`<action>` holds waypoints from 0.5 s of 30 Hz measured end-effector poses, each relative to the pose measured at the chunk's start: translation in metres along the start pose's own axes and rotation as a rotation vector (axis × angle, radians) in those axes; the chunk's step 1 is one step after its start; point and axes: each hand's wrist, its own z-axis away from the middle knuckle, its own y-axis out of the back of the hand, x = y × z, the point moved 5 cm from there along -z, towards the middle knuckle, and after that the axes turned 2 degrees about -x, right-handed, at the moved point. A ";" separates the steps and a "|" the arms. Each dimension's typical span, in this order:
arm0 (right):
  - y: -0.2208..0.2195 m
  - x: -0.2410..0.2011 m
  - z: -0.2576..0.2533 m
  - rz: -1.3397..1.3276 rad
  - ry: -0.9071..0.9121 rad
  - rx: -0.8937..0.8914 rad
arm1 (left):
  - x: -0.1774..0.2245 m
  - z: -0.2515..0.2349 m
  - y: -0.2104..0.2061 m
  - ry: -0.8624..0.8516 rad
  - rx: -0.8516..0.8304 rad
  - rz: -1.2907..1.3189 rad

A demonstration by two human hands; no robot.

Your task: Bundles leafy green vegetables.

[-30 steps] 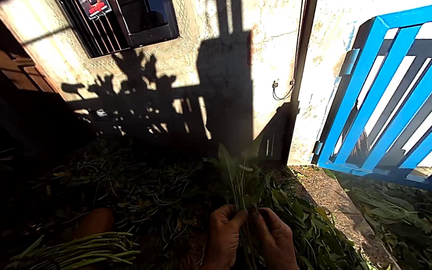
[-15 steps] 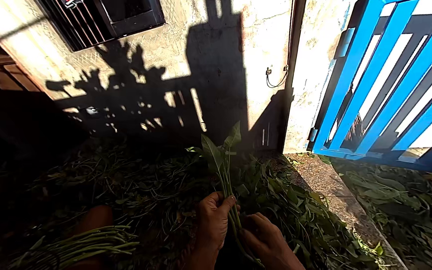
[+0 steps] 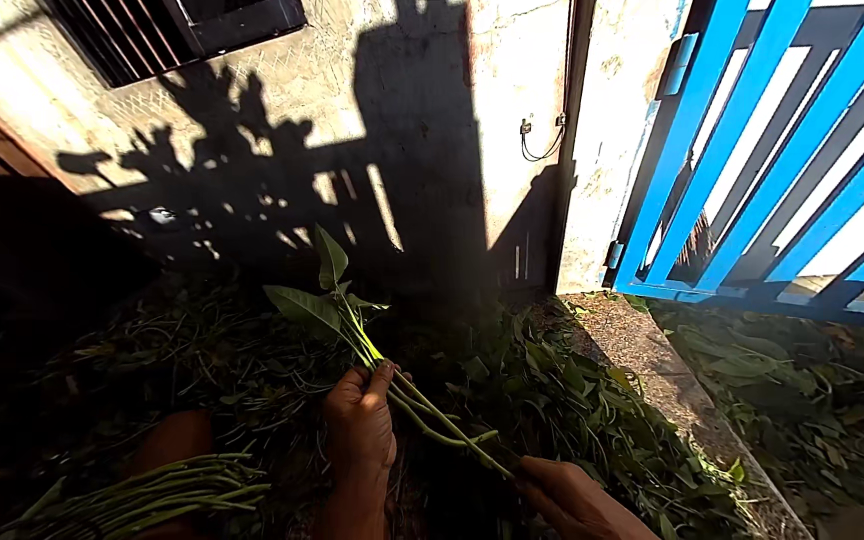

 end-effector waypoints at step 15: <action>0.027 0.121 0.030 -0.190 -0.506 0.339 | 0.021 -0.007 0.018 -0.120 0.230 0.200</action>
